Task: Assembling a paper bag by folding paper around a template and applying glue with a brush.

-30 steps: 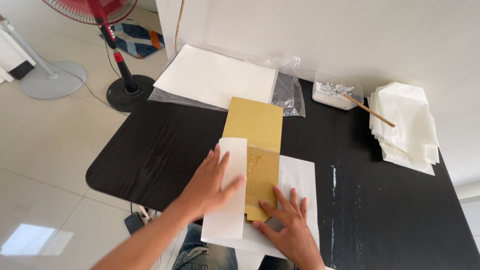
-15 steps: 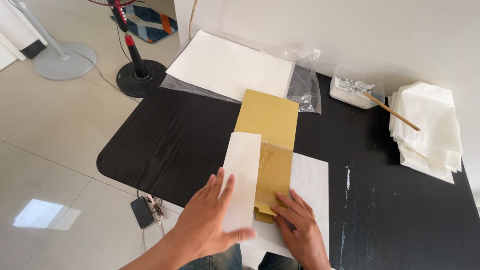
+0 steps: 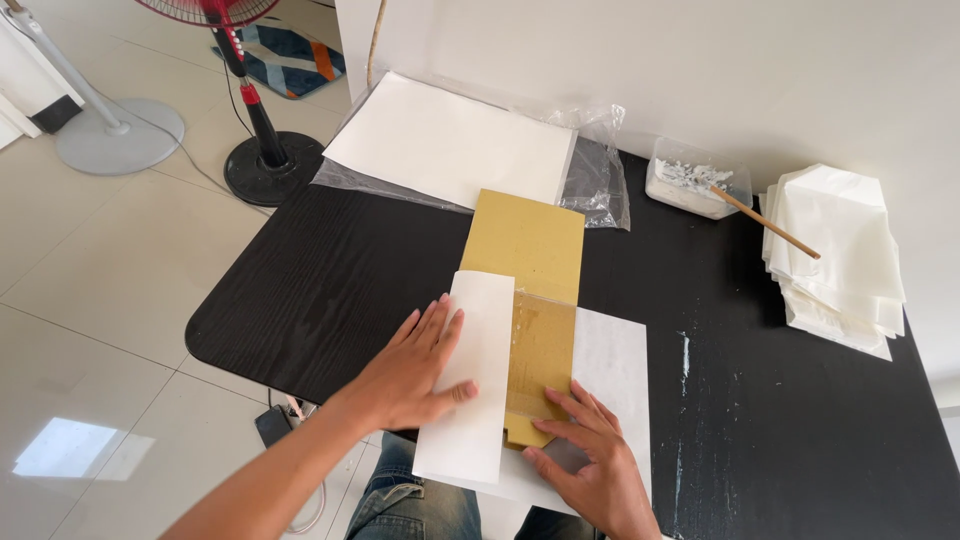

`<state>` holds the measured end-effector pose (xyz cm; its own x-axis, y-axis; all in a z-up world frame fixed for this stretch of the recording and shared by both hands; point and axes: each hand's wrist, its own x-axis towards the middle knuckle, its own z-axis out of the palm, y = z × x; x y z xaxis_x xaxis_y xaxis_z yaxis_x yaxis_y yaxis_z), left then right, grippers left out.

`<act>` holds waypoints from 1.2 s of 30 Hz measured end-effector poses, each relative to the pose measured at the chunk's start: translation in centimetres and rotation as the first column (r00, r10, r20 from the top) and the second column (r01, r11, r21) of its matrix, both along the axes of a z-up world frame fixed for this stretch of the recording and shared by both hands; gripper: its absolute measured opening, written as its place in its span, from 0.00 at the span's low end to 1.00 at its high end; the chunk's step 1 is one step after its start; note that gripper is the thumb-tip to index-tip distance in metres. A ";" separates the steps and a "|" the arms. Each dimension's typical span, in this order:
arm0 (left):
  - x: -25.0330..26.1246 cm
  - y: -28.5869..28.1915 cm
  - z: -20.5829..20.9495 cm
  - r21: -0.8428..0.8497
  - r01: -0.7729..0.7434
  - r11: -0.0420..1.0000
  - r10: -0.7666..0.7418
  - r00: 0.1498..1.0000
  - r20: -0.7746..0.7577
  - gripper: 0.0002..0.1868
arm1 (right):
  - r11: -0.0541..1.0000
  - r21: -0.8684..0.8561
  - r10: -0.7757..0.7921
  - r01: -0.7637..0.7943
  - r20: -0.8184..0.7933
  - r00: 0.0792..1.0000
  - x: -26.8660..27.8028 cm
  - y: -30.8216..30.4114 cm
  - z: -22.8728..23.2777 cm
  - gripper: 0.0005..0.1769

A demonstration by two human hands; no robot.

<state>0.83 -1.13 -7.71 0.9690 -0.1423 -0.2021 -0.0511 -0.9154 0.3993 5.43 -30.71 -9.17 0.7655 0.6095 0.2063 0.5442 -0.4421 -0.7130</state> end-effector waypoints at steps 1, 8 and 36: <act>0.5 0.3 -0.1 0.001 -0.003 1.000 0.003 1.000 0.005 0.54 | 1.000 0.001 0.003 -0.003 0.005 1.000 0.1 0.0 -0.2 0.19; 3.4 1.5 -3.3 0.206 0.101 0.973 -0.138 0.975 0.174 0.50 | 1.000 0.006 0.003 -0.003 0.006 1.000 0.2 -0.1 -0.4 0.20; 3.2 -0.2 -0.7 0.205 0.158 0.966 -0.175 0.982 0.066 0.65 | 0.996 -0.083 -0.017 0.028 0.132 0.991 0.3 0.4 -2.0 0.20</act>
<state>4.05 -1.33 -8.41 0.9497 -0.2679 -0.1624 -0.2345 -0.9516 0.1985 5.72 -30.29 -11.14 0.7490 0.6120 0.2537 0.6194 -0.5110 -0.5959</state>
